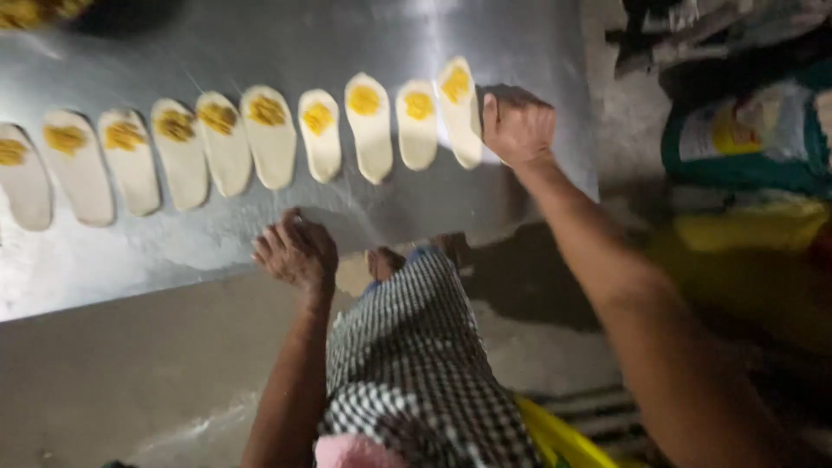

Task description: Placing yellow filling onto pieces of dough and rolling them into cylindrical shapes on a workbench.

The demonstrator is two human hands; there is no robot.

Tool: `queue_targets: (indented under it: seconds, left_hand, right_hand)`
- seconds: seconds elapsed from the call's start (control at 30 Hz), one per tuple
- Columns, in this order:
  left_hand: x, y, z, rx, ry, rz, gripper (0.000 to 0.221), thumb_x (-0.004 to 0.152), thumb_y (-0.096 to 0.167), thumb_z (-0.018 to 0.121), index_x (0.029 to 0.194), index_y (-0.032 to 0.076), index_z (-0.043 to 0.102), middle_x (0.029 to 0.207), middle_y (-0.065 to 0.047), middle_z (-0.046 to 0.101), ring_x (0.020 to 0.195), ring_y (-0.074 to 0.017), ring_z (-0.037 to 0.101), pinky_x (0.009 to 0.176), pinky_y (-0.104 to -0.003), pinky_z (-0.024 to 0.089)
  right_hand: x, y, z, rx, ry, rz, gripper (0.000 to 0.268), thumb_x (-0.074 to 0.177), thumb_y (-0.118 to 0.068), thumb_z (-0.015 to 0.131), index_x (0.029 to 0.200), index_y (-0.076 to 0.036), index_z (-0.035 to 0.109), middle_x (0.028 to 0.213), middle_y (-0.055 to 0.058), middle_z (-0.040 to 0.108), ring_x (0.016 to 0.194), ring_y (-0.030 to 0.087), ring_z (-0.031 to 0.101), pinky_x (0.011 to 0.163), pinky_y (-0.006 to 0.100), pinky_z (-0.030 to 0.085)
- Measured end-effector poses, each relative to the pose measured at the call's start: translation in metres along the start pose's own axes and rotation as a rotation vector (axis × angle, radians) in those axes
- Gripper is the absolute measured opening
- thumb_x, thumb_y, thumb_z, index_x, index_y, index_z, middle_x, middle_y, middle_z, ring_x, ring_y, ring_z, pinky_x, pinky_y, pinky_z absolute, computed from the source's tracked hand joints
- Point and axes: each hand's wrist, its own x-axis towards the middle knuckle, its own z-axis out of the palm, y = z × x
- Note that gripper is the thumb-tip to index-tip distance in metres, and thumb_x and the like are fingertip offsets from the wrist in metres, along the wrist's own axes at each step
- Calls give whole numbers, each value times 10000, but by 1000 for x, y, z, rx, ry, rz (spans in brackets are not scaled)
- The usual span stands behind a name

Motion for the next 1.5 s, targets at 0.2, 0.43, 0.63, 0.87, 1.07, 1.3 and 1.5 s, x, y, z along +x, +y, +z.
queue_targets:
  seconds: [0.2, 0.43, 0.63, 0.87, 1.07, 1.3, 1.5]
  left_hand:
    - [-1, -14, 13, 1, -71, 133, 123, 1040, 182, 595, 1143, 149, 653, 969, -81, 607, 917, -293, 555, 898, -497, 401]
    - [1, 0, -6, -15, 3, 106, 146, 1047, 147, 604, 1166, 143, 689, 933, -103, 538, 928, -337, 522, 845, -476, 385]
    - [-2, -3, 5, 94, 25, 71, 172, 1018, 161, 628, 1169, 157, 709, 892, -96, 501, 881, -326, 495, 800, -468, 354]
    - [0, -10, 14, 181, 4, 60, 177, 979, 167, 622, 1137, 197, 696, 908, -63, 555, 883, -285, 515, 809, -449, 364]
    - [4, 7, 4, 119, -38, 48, 165, 986, 167, 621, 1143, 158, 670, 936, -69, 589, 901, -305, 534, 839, -471, 368]
    - [4, 5, 5, 92, -19, 1, 142, 1043, 164, 616, 1174, 147, 669, 959, -76, 586, 919, -304, 537, 843, -466, 365]
    - [5, 7, -2, 104, -62, 11, 162, 991, 167, 610, 1126, 118, 685, 917, -100, 568, 877, -305, 513, 817, -465, 365]
  right_hand:
    - [-25, -11, -3, -19, 191, -36, 421, 1063, -271, 451, 749, -100, 673, 723, 122, 670, 617, 294, 632, 582, 442, 520]
    - [-57, -43, -35, -259, -380, 182, 539, 1109, -466, 300, 1292, -18, 537, 1292, 254, 534, 1219, 377, 507, 1075, 584, 383]
    - [-160, -71, -65, 5, -305, 139, 864, 1048, -600, 279, 1584, 72, 185, 1669, 259, 181, 1550, 417, 169, 1239, 648, 28]
    - [-73, -22, -15, -135, -206, 59, 855, 1066, -572, 399, 1609, 68, 239, 1705, 255, 151, 1595, 402, 129, 1278, 603, 53]
    - [55, 16, 13, -64, -55, 175, 838, 1111, -541, 433, 1600, 119, 269, 1688, 300, 188, 1594, 445, 163, 1281, 640, 79]
    - [-101, -72, -102, 43, -180, -85, 701, 951, -391, 608, 1387, 142, 474, 1401, 367, 485, 1263, 531, 514, 1109, 640, 306]
    - [-127, -6, -66, 219, -31, -40, 434, 926, -22, 656, 1349, 6, 565, 1158, 202, 668, 1024, 362, 626, 911, 574, 480]
